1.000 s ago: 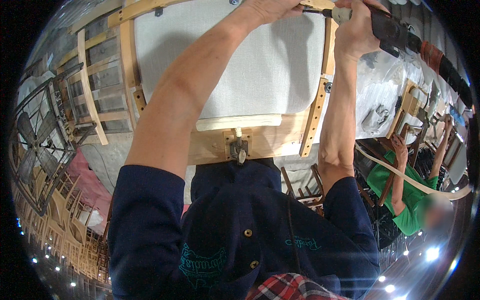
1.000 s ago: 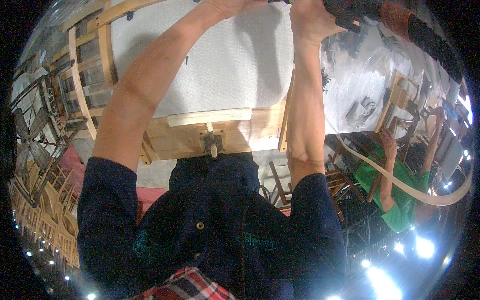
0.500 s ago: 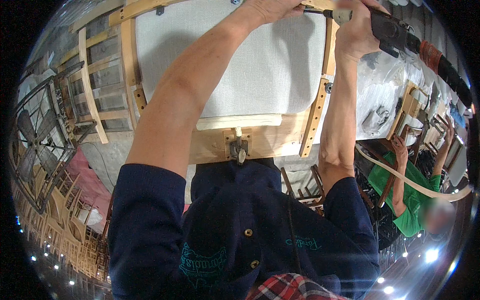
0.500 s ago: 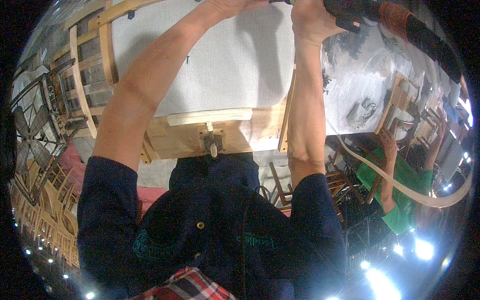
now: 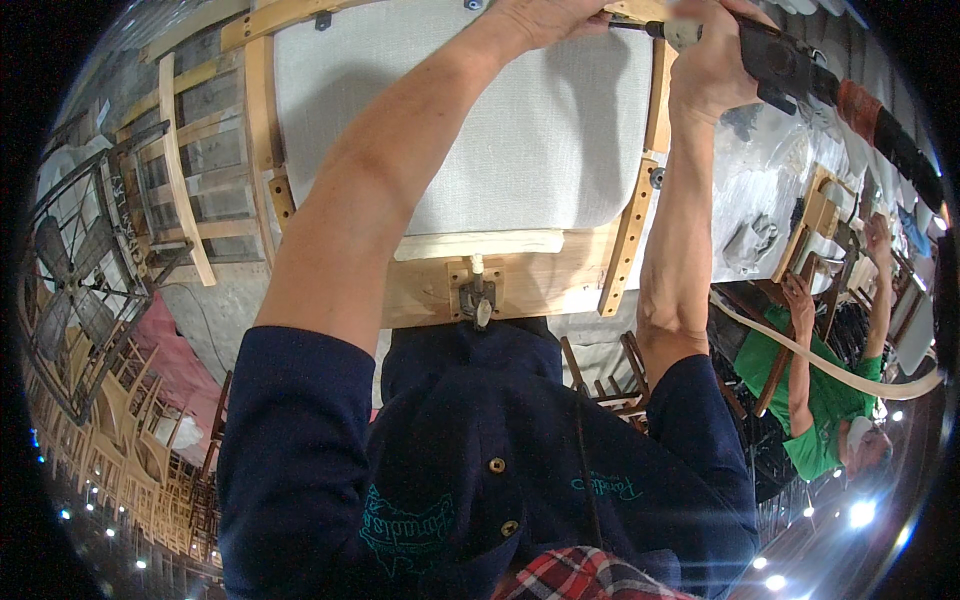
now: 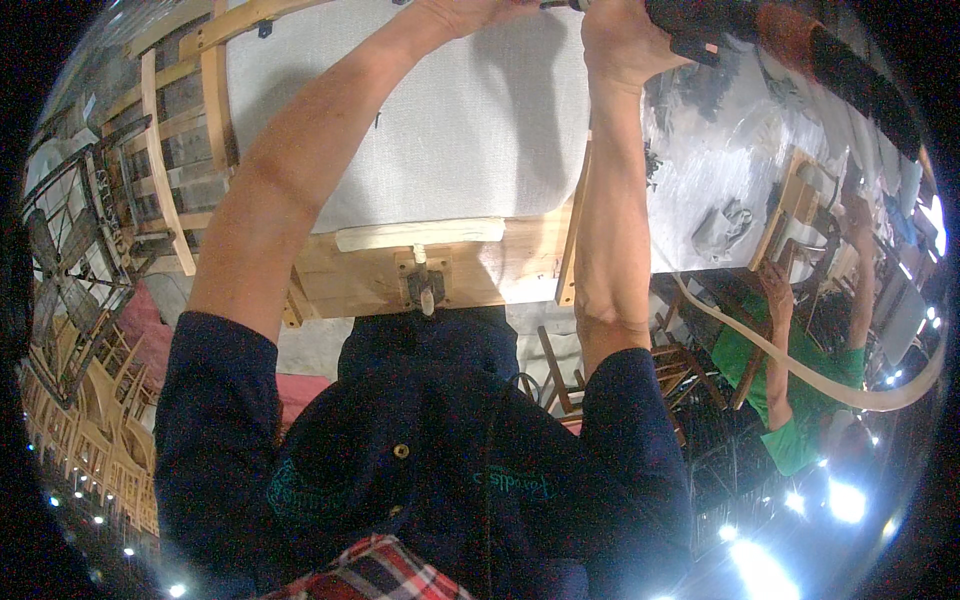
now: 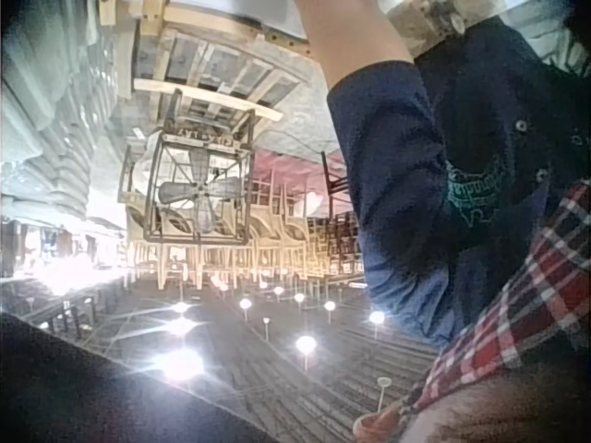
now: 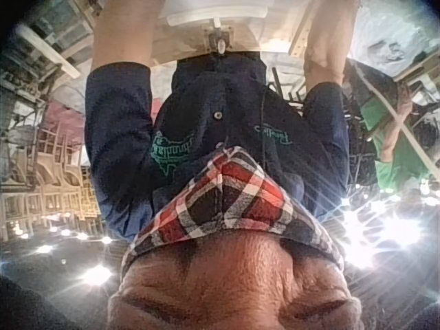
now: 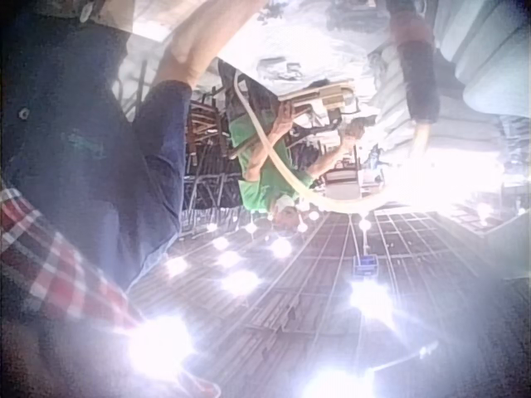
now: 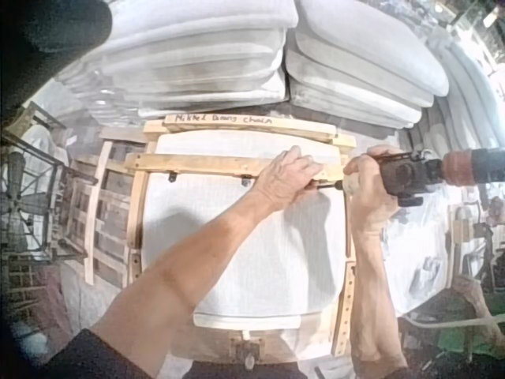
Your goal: The person places a white cushion onto a wooden chair frame, aligns it, and secures it using a pneumatic drill and screws. The process is repeated for a second cushion. The person handles cushions, screws, and a drill while working at a fixed assembly station.
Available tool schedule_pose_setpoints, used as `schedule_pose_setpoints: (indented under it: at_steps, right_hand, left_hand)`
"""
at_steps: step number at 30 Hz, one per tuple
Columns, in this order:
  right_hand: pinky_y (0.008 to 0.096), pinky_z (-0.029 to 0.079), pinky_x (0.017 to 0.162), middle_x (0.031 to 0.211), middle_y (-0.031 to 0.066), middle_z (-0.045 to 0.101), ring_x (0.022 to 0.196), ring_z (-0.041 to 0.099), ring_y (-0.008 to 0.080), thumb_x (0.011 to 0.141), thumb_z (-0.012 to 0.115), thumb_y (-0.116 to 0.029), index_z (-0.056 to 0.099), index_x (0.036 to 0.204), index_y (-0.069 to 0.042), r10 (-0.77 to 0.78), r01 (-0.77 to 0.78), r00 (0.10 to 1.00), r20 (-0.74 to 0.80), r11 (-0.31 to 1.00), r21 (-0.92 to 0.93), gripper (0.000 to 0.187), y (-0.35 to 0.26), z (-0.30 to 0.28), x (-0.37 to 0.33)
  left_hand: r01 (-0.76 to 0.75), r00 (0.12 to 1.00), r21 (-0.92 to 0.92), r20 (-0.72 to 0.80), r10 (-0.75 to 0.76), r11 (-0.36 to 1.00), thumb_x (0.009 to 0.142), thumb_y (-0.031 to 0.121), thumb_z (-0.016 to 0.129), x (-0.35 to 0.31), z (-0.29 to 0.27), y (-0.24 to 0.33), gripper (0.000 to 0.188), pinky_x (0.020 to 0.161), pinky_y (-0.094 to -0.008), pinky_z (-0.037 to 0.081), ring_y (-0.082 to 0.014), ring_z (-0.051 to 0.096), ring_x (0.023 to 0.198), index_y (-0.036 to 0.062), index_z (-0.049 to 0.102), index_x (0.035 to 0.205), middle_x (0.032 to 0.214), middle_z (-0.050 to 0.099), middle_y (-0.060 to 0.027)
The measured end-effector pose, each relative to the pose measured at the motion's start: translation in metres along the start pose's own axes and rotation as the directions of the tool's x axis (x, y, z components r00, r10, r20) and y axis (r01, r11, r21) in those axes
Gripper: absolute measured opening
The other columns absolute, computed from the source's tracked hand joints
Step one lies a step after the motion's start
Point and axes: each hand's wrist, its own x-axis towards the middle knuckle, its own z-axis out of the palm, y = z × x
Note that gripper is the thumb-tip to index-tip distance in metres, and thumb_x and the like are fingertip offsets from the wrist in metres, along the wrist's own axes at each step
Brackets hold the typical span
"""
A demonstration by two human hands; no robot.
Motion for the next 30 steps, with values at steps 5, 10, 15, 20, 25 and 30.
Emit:
schedule_pose_setpoints:
  at_steps: [5,10,15,20,25,30]
  right_hand:
    - [0.0422,0.041,0.095,0.102,0.0092,0.059,0.104,0.056,0.0251,0.08,0.067,-0.013,0.068,0.078,-0.009,0.251,-0.265,0.964,0.087,0.886,0.381,0.004,-0.001,0.004,-0.002]
    - [0.0346,0.048,0.083,0.093,0.0076,0.064,0.088,0.061,0.0184,0.085,0.065,-0.004,0.063,0.095,-0.007,0.327,-0.25,0.941,-0.082,0.84,0.482,0.01,-0.005,0.006,-0.005]
    - [0.0318,0.052,0.078,0.089,0.0074,0.064,0.08,0.066,0.019,0.089,0.06,0.003,0.063,0.097,-0.002,0.218,-0.102,0.966,-0.141,0.818,0.566,0.01,-0.014,-0.004,-0.003]
    - [0.0322,0.052,0.083,0.09,0.0047,0.067,0.081,0.068,0.0178,0.088,0.065,-0.002,0.066,0.094,0.0,0.337,-0.202,0.938,-0.086,0.728,0.655,0.007,-0.064,-0.044,-0.005]
    - [0.033,0.056,0.076,0.078,0.0118,0.07,0.074,0.07,0.0189,0.087,0.066,0.0,0.057,0.103,0.002,0.259,-0.22,0.966,0.0,0.819,0.53,0.018,-0.095,-0.094,-0.028]
    - [0.0286,0.056,0.074,0.079,0.0073,0.072,0.072,0.071,0.0176,0.085,0.07,-0.001,0.066,0.099,-0.005,0.357,-0.177,0.93,-0.087,0.641,0.747,0.015,-0.136,-0.122,-0.041]
  left_hand:
    - [-0.021,1.0,0.008,-0.02,0.021,1.0,0.078,0.019,0.077,-0.001,-0.001,0.0,0.035,0.09,-0.0432,0.051,-0.0313,0.056,0.103,0.0114,0.065,0.11,0.102,0.064,-0.0069]
    - [-0.08,0.996,-0.029,-0.04,0.079,0.996,0.079,0.021,0.077,0.005,-0.002,0.007,0.035,0.091,-0.043,0.05,-0.0301,0.057,0.102,0.0113,0.066,0.111,0.101,0.064,-0.0071]
    - [-0.144,0.988,0.149,-0.025,0.149,0.978,0.08,0.02,0.075,0.005,-0.002,0.001,0.033,0.093,-0.043,0.049,-0.0291,0.06,0.097,0.0114,0.069,0.111,0.099,0.066,-0.0071]
    - [0.052,0.977,0.065,0.202,-0.064,0.997,0.092,0.031,0.07,-0.005,-0.02,0.004,0.046,0.108,-0.046,0.043,-0.0323,0.057,0.123,0.0126,0.066,0.134,0.134,0.065,-0.012]
    - [0.131,0.988,0.037,-0.087,-0.128,0.991,0.091,0.026,0.072,-0.064,-0.069,0.064,0.047,0.108,-0.0456,0.044,-0.0333,0.057,0.123,0.0088,0.065,0.134,0.132,0.066,-0.0127]
    - [0.52,0.85,-0.129,-0.02,-0.527,0.844,0.092,0.028,0.073,-0.151,-0.139,0.121,0.038,0.102,-0.0432,0.047,-0.0315,0.062,0.114,0.0086,0.072,0.125,0.118,0.073,-0.0116]
